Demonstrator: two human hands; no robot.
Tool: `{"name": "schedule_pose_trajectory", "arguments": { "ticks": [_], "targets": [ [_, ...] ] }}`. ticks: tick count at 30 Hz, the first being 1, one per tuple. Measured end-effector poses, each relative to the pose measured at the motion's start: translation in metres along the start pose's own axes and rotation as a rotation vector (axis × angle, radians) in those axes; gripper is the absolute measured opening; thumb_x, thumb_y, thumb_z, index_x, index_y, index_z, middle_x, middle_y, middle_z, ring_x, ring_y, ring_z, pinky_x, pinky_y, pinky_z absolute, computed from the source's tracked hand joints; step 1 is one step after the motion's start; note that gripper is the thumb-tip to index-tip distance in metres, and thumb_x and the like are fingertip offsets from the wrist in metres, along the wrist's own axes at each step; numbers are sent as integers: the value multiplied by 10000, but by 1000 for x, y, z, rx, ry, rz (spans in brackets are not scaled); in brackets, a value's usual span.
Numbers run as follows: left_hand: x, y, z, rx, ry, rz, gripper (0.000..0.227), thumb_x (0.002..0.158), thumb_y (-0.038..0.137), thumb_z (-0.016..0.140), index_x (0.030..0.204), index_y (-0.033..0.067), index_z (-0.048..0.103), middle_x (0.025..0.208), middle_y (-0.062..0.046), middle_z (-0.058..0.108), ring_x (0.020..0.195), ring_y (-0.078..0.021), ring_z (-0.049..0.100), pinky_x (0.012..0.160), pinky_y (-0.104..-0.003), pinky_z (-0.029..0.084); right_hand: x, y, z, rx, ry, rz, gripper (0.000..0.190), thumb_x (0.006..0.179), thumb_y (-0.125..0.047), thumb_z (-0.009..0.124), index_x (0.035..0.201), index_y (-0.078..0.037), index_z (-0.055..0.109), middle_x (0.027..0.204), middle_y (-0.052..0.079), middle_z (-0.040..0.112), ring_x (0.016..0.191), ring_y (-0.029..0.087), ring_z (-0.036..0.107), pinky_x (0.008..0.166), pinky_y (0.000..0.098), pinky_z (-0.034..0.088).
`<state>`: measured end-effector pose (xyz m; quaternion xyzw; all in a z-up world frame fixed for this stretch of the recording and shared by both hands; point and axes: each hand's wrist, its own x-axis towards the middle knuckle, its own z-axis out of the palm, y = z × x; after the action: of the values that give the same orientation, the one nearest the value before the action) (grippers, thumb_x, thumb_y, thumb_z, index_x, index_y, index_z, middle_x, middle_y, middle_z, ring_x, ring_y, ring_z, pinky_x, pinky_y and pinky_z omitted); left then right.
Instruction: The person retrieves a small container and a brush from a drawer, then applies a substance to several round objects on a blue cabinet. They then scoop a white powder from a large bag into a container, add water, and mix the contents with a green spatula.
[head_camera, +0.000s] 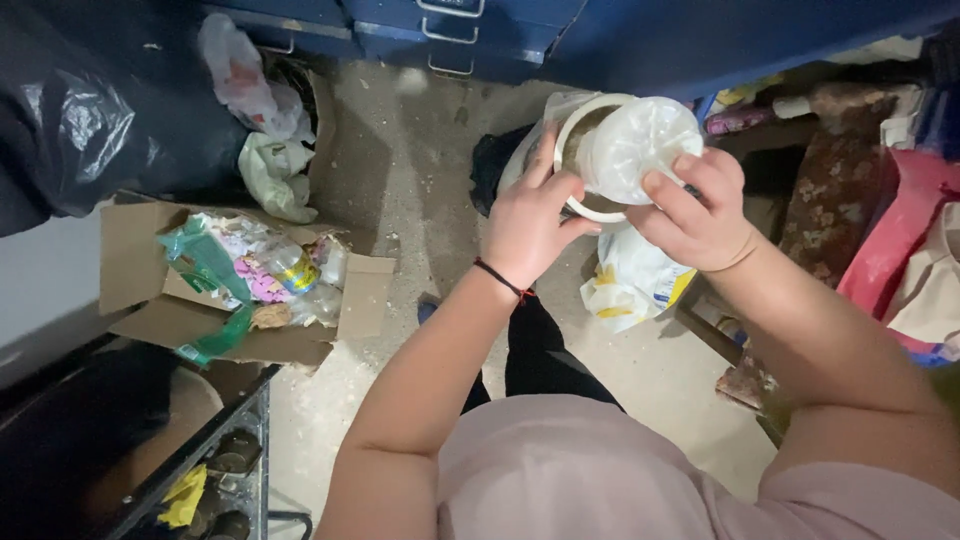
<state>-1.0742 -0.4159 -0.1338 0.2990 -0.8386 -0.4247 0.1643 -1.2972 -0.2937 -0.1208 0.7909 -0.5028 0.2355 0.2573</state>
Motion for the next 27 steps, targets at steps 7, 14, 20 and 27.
{"name": "schedule_pose_trajectory", "arguments": {
  "ticks": [7,14,20,27],
  "targets": [
    [1,2,-7,-43,16,-23,482,742,348,966,1027,229,595,1727,-106,211,1228,-393,695,1062,-439,590,17,4,-14,-45,36,-87,209,868,-102,829,746,-215,703,1313,18,629,1108,362,536,740,473,529],
    [3,0,-17,7,-97,12,475,779,396,974,893,194,559,1716,-114,261,729,-248,716,551,-375,527,43,5,-26,100,44,281,258,965,-433,916,919,-204,806,1354,132,534,1193,398,558,959,523,417],
    [-16,-25,-12,-3,-98,143,455,834,264,970,943,163,540,1713,-163,261,1055,-276,741,664,-394,569,37,-2,-33,809,190,978,466,852,-294,842,1029,-158,433,1503,54,450,1433,254,437,1248,471,328],
    [-83,-55,-5,197,-176,170,416,830,340,945,956,152,597,1704,-175,258,1456,-500,533,723,-457,646,-96,31,38,1174,131,1075,447,906,-191,783,1151,-203,410,1338,96,532,1294,231,505,1123,393,372]
  ]
}}
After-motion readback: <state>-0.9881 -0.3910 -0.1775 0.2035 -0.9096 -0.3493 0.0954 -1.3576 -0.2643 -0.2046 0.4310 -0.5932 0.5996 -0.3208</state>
